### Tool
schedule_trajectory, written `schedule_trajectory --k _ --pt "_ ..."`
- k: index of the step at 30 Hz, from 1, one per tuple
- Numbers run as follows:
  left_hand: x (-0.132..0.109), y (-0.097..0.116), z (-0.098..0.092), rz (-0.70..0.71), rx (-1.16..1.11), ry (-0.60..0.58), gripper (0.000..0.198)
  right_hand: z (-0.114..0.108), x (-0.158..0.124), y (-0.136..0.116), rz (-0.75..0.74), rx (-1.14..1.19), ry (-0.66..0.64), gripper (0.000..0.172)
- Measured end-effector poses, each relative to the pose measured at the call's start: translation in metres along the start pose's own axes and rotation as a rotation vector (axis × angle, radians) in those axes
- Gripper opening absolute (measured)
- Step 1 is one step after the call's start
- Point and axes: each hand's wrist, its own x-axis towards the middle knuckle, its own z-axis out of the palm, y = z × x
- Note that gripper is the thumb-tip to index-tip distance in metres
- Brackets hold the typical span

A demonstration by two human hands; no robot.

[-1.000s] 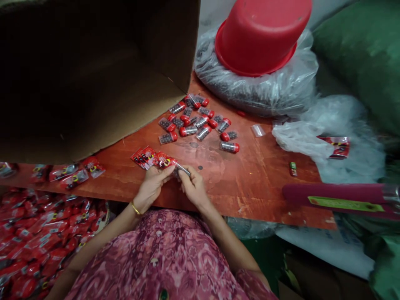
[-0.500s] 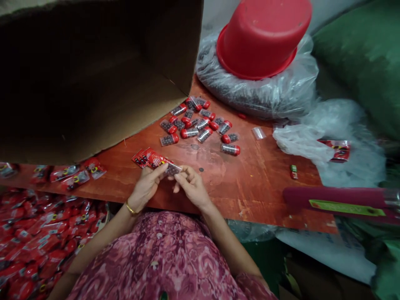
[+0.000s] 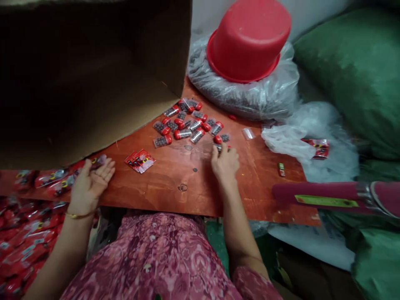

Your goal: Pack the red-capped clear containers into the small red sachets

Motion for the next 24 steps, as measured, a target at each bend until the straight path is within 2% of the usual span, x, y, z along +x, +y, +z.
schedule_trajectory --k 2,4,7,8,12,14,16,19,22,24 --pt "0.003 0.009 -0.007 0.04 -0.119 0.06 0.042 0.004 0.009 0.015 0.01 -0.14 -0.035 0.042" --pt "-0.001 0.004 -0.005 0.048 -0.163 0.031 0.05 0.01 0.005 0.021 -0.074 -0.185 -0.069 0.04" --pt "-0.008 -0.021 0.007 0.074 0.057 -0.068 0.043 0.017 -0.015 0.019 -0.213 -0.164 -0.076 0.036" --pt "-0.009 -0.031 0.013 0.153 0.2 -0.093 0.039 0.018 -0.022 0.018 -0.239 -0.153 -0.074 0.036" --pt "-0.001 -0.057 0.029 0.764 0.845 -0.207 0.029 0.022 -0.039 0.019 -0.286 -0.079 -0.027 0.033" --pt "0.007 -0.06 0.032 0.931 1.114 -0.245 0.022 0.023 -0.042 0.023 -0.304 -0.022 0.004 0.032" --pt "0.015 -0.06 0.033 0.981 1.306 -0.242 0.017 0.023 -0.042 0.025 -0.322 0.037 0.028 0.031" --pt "0.02 -0.059 0.033 0.976 1.486 -0.205 0.02 0.021 -0.043 0.019 -0.351 0.146 0.079 0.027" --pt "0.017 -0.061 0.033 1.003 1.526 -0.161 0.025 0.017 -0.049 -0.005 -0.395 0.327 0.097 0.021" --pt "0.01 -0.061 0.035 1.064 1.475 -0.143 0.026 0.017 -0.057 -0.03 -0.397 0.508 -0.01 0.019"
